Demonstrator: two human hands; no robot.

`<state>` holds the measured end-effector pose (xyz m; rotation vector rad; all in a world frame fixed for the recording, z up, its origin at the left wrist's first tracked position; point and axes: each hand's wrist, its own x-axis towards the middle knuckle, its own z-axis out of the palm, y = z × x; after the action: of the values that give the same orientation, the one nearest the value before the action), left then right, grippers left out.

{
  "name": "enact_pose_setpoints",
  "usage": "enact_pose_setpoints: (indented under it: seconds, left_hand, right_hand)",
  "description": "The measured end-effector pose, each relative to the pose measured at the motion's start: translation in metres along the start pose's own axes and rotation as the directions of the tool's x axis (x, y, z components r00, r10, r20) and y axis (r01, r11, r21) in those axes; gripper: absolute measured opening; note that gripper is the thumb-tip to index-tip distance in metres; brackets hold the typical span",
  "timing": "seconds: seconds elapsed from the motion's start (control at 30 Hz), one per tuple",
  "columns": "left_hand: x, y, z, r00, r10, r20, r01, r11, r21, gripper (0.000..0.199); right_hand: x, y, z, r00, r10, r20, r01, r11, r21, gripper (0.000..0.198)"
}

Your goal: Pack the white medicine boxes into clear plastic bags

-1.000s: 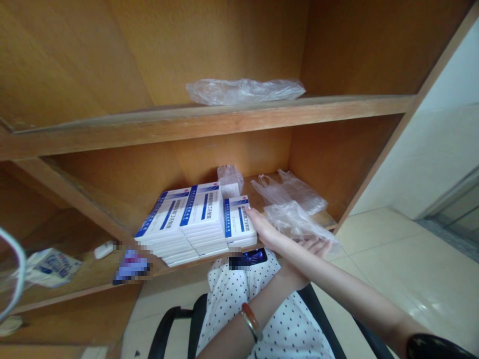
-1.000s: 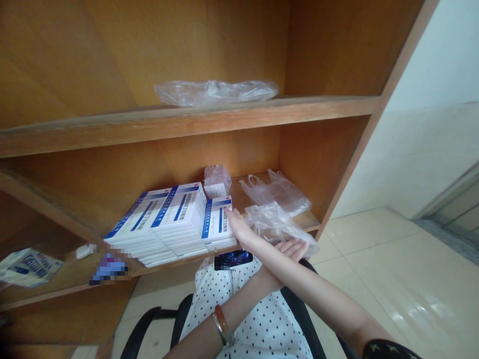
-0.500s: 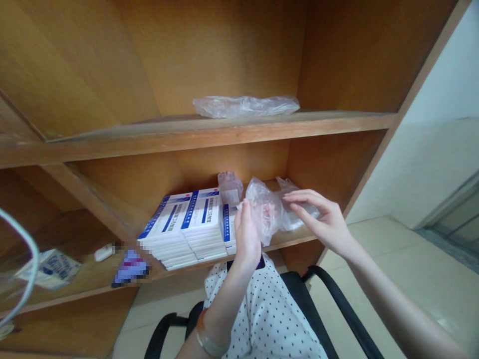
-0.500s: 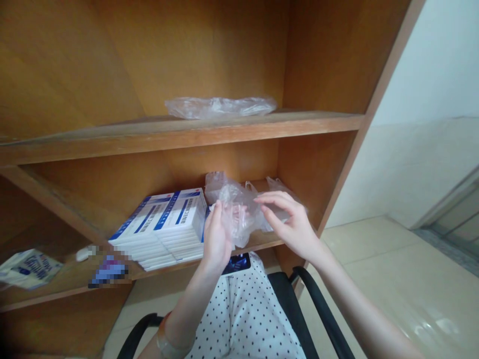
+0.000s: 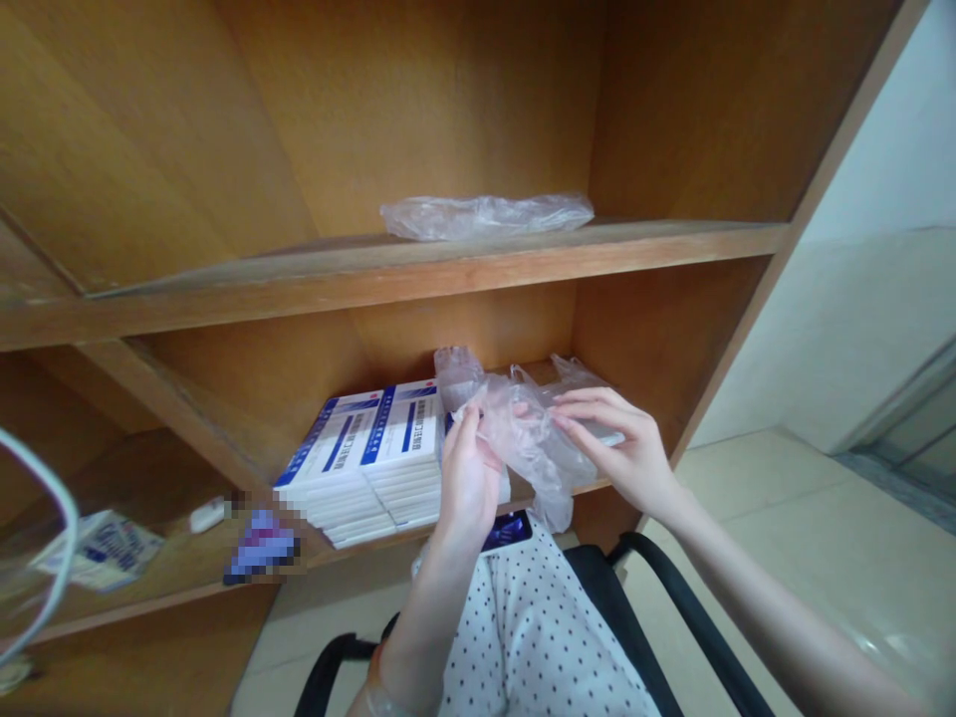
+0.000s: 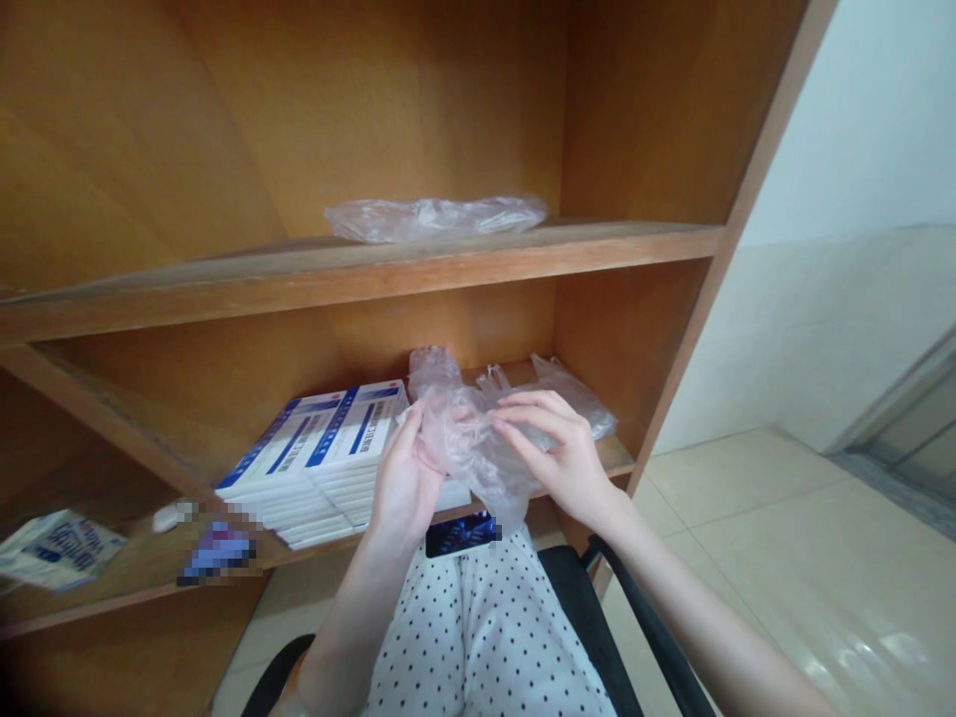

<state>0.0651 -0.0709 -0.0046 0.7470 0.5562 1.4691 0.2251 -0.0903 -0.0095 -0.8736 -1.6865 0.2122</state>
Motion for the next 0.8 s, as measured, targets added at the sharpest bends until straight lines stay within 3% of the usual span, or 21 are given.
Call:
enact_pose_setpoints:
  seconds: [0.17, 0.33, 0.47, 0.57, 0.63, 0.7, 0.8]
  left_hand:
    - [0.005, 0.014, -0.014, 0.994, 0.102, -0.042, -0.098, 0.991, 0.086, 0.013]
    - [0.003, 0.043, -0.017, 0.976, 0.198, -0.094, -0.186, 0.975, 0.120, 0.009]
    - [0.004, 0.056, -0.009, 0.954, 0.276, -0.116, -0.272, 0.961, 0.056, 0.004]
    - [0.004, 0.050, -0.004, 0.947, 0.317, -0.056, -0.307, 0.943, 0.129, 0.017]
    - [0.000, 0.040, -0.004, 0.970, 0.239, 0.036, -0.239, 0.928, 0.287, 0.033]
    - [-0.005, 0.030, -0.004, 0.983, 0.087, 0.161, -0.156, 0.857, 0.492, 0.051]
    - [-0.012, 0.019, -0.005, 0.925, -0.141, 0.353, -0.166, 0.685, 0.710, 0.060]
  right_hand:
    - [0.010, 0.010, -0.010, 0.967, 0.188, -0.170, -0.165, 0.976, 0.144, 0.011]
    - [0.025, 0.039, -0.033, 0.844, 0.387, -0.372, -0.267, 0.904, 0.334, 0.018]
    - [0.032, 0.056, -0.043, 0.754, 0.513, -0.410, -0.278, 0.815, 0.508, 0.021]
    - [0.032, 0.063, -0.039, 0.673, 0.608, -0.422, -0.302, 0.746, 0.594, 0.021]
    - [0.030, 0.068, -0.033, 0.609, 0.691, -0.389, -0.360, 0.678, 0.641, 0.020]
    - [0.028, 0.074, -0.027, 0.543, 0.769, -0.338, -0.415, 0.595, 0.688, 0.017]
    - [0.026, 0.081, -0.018, 0.458, 0.852, -0.255, -0.480, 0.478, 0.735, 0.013]
